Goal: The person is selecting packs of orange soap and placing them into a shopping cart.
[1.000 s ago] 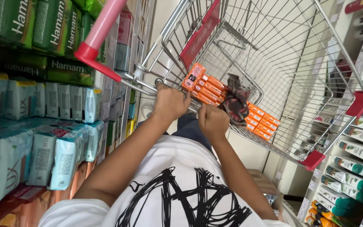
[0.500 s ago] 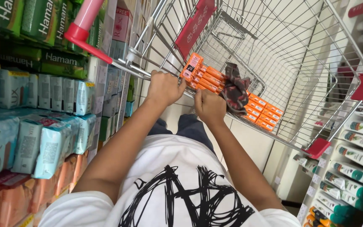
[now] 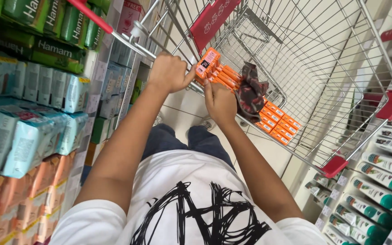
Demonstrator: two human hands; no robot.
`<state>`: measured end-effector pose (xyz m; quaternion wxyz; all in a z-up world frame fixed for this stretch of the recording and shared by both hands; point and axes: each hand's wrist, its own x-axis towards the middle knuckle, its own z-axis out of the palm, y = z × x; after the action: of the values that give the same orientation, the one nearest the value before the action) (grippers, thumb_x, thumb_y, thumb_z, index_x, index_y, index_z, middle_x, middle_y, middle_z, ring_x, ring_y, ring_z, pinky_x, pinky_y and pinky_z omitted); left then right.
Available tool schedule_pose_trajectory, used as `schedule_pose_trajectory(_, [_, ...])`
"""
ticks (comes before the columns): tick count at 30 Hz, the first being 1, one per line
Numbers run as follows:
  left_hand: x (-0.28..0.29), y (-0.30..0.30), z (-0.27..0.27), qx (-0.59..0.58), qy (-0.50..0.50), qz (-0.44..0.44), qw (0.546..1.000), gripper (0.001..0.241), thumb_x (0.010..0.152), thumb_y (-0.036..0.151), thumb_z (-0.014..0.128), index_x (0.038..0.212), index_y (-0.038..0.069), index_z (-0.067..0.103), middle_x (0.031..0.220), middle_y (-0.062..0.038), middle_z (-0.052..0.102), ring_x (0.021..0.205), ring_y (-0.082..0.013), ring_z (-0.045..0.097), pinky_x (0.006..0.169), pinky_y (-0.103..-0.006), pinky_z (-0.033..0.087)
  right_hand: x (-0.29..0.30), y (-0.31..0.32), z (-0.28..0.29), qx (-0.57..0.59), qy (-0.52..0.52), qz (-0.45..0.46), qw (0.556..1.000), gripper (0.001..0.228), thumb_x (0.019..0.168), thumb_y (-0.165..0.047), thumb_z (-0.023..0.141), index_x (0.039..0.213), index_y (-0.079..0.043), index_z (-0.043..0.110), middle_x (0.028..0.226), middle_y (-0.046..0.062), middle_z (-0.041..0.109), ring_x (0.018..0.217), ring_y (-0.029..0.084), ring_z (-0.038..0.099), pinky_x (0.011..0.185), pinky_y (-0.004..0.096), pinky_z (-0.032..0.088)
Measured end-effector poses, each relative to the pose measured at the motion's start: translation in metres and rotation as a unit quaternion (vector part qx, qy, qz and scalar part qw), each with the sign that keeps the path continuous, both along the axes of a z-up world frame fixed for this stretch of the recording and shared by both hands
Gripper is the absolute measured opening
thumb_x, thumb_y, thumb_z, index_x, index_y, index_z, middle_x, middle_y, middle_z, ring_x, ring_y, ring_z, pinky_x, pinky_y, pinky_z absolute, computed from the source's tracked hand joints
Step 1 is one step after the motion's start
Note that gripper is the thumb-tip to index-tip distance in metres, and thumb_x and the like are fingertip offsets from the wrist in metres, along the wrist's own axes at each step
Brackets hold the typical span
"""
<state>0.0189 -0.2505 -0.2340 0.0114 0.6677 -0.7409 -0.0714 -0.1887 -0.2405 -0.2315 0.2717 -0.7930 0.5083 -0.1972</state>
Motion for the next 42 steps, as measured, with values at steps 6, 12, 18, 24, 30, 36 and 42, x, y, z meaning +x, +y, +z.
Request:
schedule_pose_trajectory(6, [0.0,-0.01,-0.004,-0.041,-0.006,-0.023,0.999,0.057,0.104,0.046,0.044,0.077,0.009,0.076,0.074,-0.015,0.072,0.066,-0.0323,0.069,0.071,-0.0455,0.053,-0.073,-0.01,0.006,0.029,-0.059,0.102,0.993,0.041,0.108,-0.038,0.05,0.107,-0.004,0.073,0.094,0.019,0.072,0.088,0.039,0.069,0.077,0.047,0.054])
schedule_pose_trajectory(12, [-0.054,0.009,0.006,-0.122,0.093,-0.074,0.985,0.037,0.102,0.036,0.06,0.084,0.008,0.076,0.086,-0.011,0.074,0.085,-0.0313,0.068,0.09,-0.0505,0.046,-0.09,-0.009,0.007,0.094,0.009,0.102,0.99,0.037,0.106,-0.037,0.05,0.117,-0.009,0.07,0.097,0.019,0.074,0.087,0.039,0.07,0.074,0.047,0.055])
schedule_pose_trajectory(18, [-0.06,0.006,0.0,-0.17,0.148,0.016,0.974,0.032,0.096,0.032,0.064,0.1,0.004,0.078,0.121,-0.012,0.073,0.118,-0.0291,0.061,0.107,-0.047,0.039,-0.083,-0.008,0.008,0.071,0.012,0.097,0.993,0.035,0.107,-0.038,0.05,0.116,-0.011,0.07,0.095,0.017,0.075,0.083,0.039,0.071,0.07,0.048,0.055])
schedule_pose_trajectory(24, [-0.042,-0.001,0.001,-0.187,0.135,-0.014,0.973,0.029,0.093,0.029,0.063,0.099,0.005,0.079,0.136,-0.015,0.068,0.135,-0.0337,0.054,0.114,-0.0507,0.033,-0.063,-0.009,0.013,0.086,-0.001,0.063,0.994,0.035,0.107,-0.038,0.05,0.117,-0.012,0.071,0.092,0.016,0.075,0.08,0.037,0.072,0.068,0.046,0.054])
schedule_pose_trajectory(30, [-0.039,0.0,-0.012,-0.15,0.133,-0.006,0.98,0.033,0.098,0.03,0.059,0.095,0.003,0.078,0.126,-0.017,0.072,0.126,-0.0334,0.061,0.111,-0.0482,0.036,-0.06,0.0,0.009,0.1,0.011,0.044,0.994,0.037,0.106,-0.041,0.051,0.12,-0.014,0.073,0.082,0.014,0.074,0.074,0.034,0.072,0.066,0.044,0.054])
schedule_pose_trajectory(36, [-0.046,0.006,-0.009,-0.141,0.132,0.004,0.981,0.036,0.095,0.03,0.059,0.086,0.002,0.078,0.112,-0.019,0.075,0.115,-0.035,0.065,0.107,-0.0502,0.037,-0.059,0.009,0.012,0.074,0.014,0.043,0.996,0.037,0.106,-0.04,0.051,0.117,-0.014,0.075,0.088,0.015,0.075,0.069,0.034,0.07,0.063,0.043,0.053])
schedule_pose_trajectory(42, [-0.055,0.003,-0.019,-0.18,0.123,-0.008,0.976,0.037,0.094,0.03,0.058,0.082,0.001,0.078,0.111,-0.019,0.075,0.114,-0.0354,0.064,0.109,-0.0503,0.036,-0.068,0.012,0.006,0.047,0.017,0.033,0.998,0.035,0.108,-0.039,0.052,0.113,-0.013,0.075,0.088,0.014,0.075,0.072,0.035,0.071,0.063,0.043,0.054])
